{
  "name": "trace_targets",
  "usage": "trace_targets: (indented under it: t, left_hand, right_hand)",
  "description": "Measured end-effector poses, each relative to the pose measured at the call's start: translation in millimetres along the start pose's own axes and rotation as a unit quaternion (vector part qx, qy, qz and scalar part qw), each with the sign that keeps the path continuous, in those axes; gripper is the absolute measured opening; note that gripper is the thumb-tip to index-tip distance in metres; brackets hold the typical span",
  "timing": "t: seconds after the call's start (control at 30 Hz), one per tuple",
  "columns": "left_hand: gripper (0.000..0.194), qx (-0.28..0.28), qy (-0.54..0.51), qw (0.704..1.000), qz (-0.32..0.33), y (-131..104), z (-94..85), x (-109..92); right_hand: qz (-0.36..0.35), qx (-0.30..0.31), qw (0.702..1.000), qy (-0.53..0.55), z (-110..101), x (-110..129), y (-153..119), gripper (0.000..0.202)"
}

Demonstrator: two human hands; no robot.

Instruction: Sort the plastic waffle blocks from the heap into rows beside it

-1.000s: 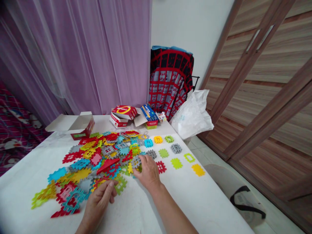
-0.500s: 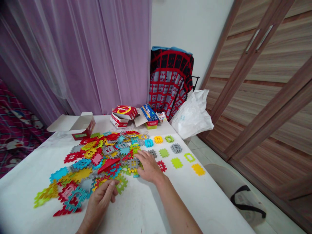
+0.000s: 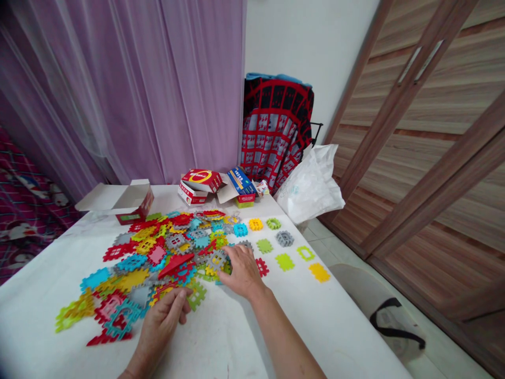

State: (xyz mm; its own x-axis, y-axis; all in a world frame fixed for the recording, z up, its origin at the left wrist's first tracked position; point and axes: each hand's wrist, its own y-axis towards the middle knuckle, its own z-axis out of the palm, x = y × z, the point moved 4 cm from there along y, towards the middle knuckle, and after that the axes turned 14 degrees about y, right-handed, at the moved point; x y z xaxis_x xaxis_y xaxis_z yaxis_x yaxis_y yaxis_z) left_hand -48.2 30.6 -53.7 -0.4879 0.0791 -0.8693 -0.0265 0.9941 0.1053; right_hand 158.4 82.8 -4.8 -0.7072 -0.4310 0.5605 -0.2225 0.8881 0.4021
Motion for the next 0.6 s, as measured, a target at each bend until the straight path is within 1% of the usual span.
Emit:
trace_targets:
  t: [0.1, 0.27, 0.4, 0.47, 0.53, 0.6]
  left_hand:
    - [0.047, -0.001, -0.004, 1.0, -0.002, -0.3, -0.1, 0.5]
    - [0.049, 0.003, -0.003, 1.0, -0.001, 0.2, -0.1, 1.3]
    - [0.049, 0.003, -0.007, 1.0, 0.002, 1.3, 0.1, 1.7]
    - [0.048, 0.002, -0.008, 1.0, 0.005, 1.5, 0.3, 1.4]
    - [0.046, -0.002, -0.005, 1.0, 0.009, 1.3, 0.0, 0.7]
    - [0.045, -0.005, -0.003, 1.0, 0.012, 1.0, -0.5, 0.0]
  right_hand:
    - [-0.007, -0.02, 1.0, 0.001, -4.9, 3.0, -2.9, 0.05]
    - [-0.008, -0.072, 0.997, -0.024, -12.1, 6.7, -6.8, 0.046]
    - [-0.002, -0.102, 0.993, -0.056, -11.2, 5.1, -10.0, 0.044]
    - [0.009, -0.116, 0.991, -0.072, -8.0, 3.8, -11.8, 0.039]
    - [0.019, -0.111, 0.99, -0.083, -2.1, 3.2, -13.4, 0.031]
    - [0.016, -0.092, 0.992, -0.089, 4.0, 3.7, -14.1, 0.019]
